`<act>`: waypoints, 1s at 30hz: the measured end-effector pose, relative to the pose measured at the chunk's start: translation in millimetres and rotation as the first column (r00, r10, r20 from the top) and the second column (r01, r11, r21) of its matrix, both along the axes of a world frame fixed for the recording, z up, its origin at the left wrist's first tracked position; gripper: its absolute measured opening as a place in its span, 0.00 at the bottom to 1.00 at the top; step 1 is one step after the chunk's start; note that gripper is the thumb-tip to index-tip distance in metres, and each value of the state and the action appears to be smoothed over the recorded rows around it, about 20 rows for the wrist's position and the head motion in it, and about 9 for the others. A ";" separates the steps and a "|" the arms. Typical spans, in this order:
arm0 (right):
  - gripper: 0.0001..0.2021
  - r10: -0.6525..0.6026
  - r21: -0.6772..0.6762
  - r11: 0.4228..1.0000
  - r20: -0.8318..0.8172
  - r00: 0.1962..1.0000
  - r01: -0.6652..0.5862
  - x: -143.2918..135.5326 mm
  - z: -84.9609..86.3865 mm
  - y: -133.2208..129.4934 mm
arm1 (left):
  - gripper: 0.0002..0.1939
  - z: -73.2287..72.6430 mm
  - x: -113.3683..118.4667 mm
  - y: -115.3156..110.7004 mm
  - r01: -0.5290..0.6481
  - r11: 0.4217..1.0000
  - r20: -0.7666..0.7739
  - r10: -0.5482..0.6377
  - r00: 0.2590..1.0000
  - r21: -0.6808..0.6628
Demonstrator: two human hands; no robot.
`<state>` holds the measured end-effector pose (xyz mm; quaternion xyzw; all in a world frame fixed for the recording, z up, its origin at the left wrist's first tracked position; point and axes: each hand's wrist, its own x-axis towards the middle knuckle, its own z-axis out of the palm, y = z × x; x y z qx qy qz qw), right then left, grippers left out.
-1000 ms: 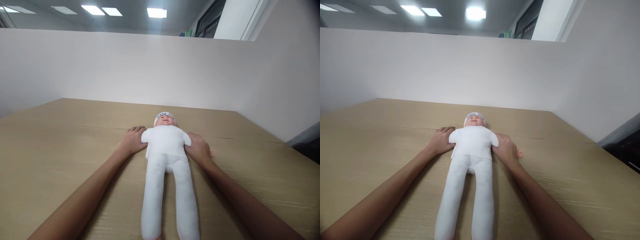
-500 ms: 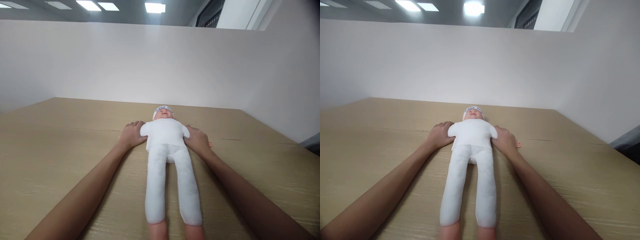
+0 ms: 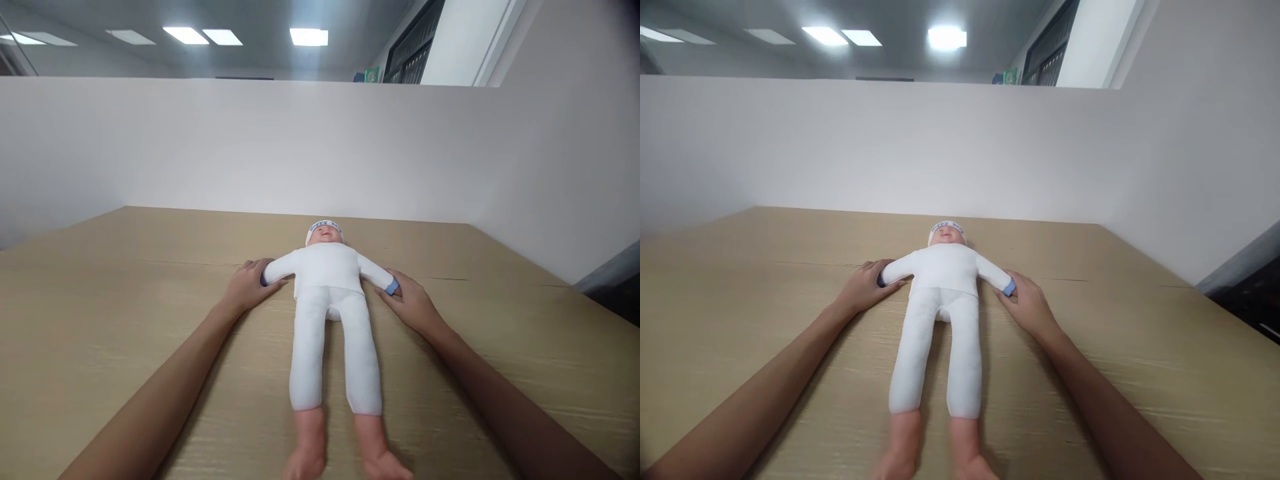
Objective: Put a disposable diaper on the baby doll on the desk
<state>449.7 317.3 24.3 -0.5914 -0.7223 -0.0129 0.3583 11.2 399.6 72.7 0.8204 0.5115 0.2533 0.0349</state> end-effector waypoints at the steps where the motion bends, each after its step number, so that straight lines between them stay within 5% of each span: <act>1: 0.24 -0.011 -0.001 1.000 0.003 1.000 0.011 6.7 -3.7 -2.5 | 0.35 -0.8 -5.1 -2.7 0.003 1.000 0.019 -0.003 1.000 -0.016; 11: 0.31 -0.012 -0.039 0.999 0.038 0.999 0.013 35.9 -29.1 16.5 | 0.37 -6.3 -26.1 -0.2 -0.056 0.998 0.015 0.056 0.998 -0.017; 23: 0.25 0.019 -0.080 0.997 0.041 0.999 -0.016 31.1 -13.9 16.6 | 0.37 -9.6 -28.4 11.4 -0.063 0.997 0.047 0.064 0.997 -0.034; 30: 0.30 -0.004 -0.089 0.996 0.011 1.000 0.005 30.6 -11.6 14.0 | 0.38 -3.4 -31.4 9.7 0.014 0.992 0.269 0.020 0.963 -0.126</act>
